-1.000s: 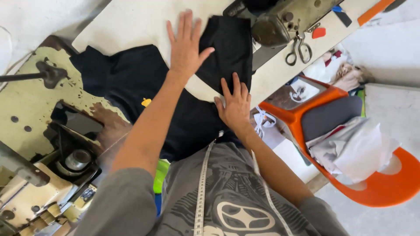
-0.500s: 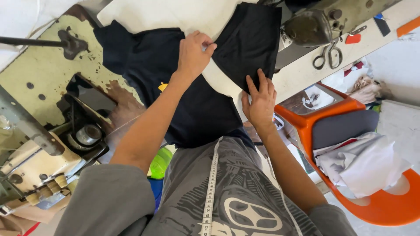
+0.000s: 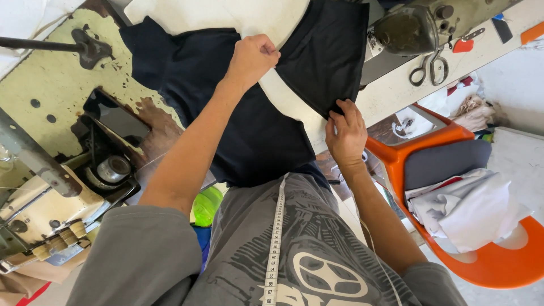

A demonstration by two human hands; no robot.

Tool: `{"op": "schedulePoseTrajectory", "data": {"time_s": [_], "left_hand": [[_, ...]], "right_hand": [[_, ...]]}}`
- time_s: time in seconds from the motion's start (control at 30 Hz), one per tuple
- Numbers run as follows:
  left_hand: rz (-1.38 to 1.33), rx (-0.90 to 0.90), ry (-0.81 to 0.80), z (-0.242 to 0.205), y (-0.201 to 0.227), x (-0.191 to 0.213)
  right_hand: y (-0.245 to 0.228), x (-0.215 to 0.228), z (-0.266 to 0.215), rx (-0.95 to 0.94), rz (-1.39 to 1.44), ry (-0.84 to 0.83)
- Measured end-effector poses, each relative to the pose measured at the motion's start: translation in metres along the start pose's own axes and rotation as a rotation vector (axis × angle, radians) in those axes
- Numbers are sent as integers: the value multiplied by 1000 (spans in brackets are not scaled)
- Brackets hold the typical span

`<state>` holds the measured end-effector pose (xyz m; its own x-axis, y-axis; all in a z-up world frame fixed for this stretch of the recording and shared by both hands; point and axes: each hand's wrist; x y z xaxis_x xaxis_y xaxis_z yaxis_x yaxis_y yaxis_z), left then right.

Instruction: The person measures a black t-shirt with a measuring tape and marks it with chalk. They then use scissors to cut the fabric along the marked lines, folding and adjusting the shirt as needed.

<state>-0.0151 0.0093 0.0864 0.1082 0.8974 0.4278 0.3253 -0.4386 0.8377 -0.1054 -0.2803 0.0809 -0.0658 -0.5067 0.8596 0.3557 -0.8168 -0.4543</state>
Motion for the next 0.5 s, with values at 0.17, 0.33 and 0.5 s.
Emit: {"op": "schedulePoseTrajectory", "data": {"time_s": [0.17, 0.33, 0.5], "left_hand": [[-18, -17, -11, 1, 2, 3], [-2, -84, -4, 8, -13, 0], [383, -1034, 188, 16, 14, -32]], "right_hand": [[-4, 1, -7, -6, -18, -50], [-7, 4, -7, -13, -22, -74], [-13, -5, 13, -51, 41, -82]]}}
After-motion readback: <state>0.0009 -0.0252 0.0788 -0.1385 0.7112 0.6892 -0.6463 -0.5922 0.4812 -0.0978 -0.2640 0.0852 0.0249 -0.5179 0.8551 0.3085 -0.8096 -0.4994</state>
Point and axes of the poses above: each hand's wrist, its own z-axis towards the middle knuckle, its own x-axis out of the back of the hand, y = z × x, and after that the axes turned 11 degrees about -x, right-handed
